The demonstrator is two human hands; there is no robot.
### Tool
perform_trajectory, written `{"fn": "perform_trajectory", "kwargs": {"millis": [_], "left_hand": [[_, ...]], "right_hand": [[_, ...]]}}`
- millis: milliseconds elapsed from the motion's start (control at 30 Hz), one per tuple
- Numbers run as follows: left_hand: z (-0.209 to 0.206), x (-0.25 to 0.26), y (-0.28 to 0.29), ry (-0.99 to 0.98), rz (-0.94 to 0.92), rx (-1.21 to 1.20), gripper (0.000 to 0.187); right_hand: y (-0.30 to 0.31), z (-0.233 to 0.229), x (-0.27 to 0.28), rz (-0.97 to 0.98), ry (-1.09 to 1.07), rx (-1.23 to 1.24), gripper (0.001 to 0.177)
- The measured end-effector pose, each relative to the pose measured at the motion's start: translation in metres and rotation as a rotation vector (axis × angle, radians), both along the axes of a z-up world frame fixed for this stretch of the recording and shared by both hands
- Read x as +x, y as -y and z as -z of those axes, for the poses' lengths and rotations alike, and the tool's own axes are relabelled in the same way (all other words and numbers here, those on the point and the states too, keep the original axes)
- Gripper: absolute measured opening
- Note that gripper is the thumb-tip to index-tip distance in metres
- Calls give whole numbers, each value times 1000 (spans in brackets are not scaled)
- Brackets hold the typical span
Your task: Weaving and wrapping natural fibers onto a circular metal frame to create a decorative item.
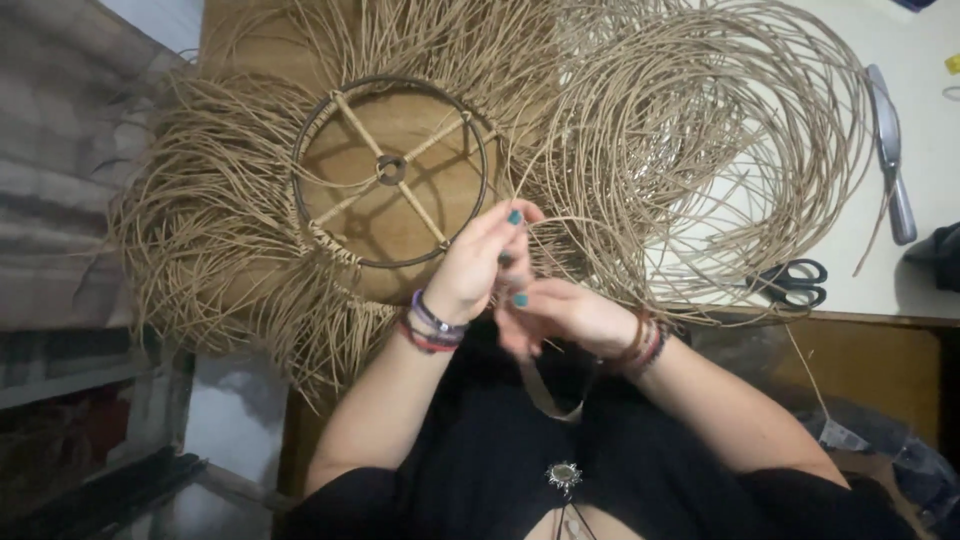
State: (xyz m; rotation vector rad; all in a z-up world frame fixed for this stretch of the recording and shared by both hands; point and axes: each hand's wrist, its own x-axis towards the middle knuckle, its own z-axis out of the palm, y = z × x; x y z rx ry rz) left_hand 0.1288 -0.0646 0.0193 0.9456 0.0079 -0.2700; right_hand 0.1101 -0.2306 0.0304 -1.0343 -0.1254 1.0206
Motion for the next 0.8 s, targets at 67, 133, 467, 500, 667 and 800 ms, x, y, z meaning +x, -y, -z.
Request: {"fn": "perform_trajectory", "kwargs": {"millis": [67, 133, 467, 500, 667, 800], "left_hand": [[-43, -16, -2, 64, -64, 403, 25], [-60, -32, -7, 132, -126, 810, 25], [-77, -82, -40, 399, 354, 1077, 28], [-84, -81, -42, 442, 325, 1006, 31], [-40, -51, -20, 222, 70, 557, 42], [-42, -25, 0, -73, -94, -265, 32]], "right_hand": [[5, -9, 13, 81, 196, -28, 26], [6, -16, 27, 164, 396, -54, 46], [7, 5, 61, 426, -4, 239, 35], [4, 3, 54, 385, -53, 250, 28], [-10, -1, 1, 95, -128, 186, 35], [-3, -4, -2, -34, 4, 148, 40]]}}
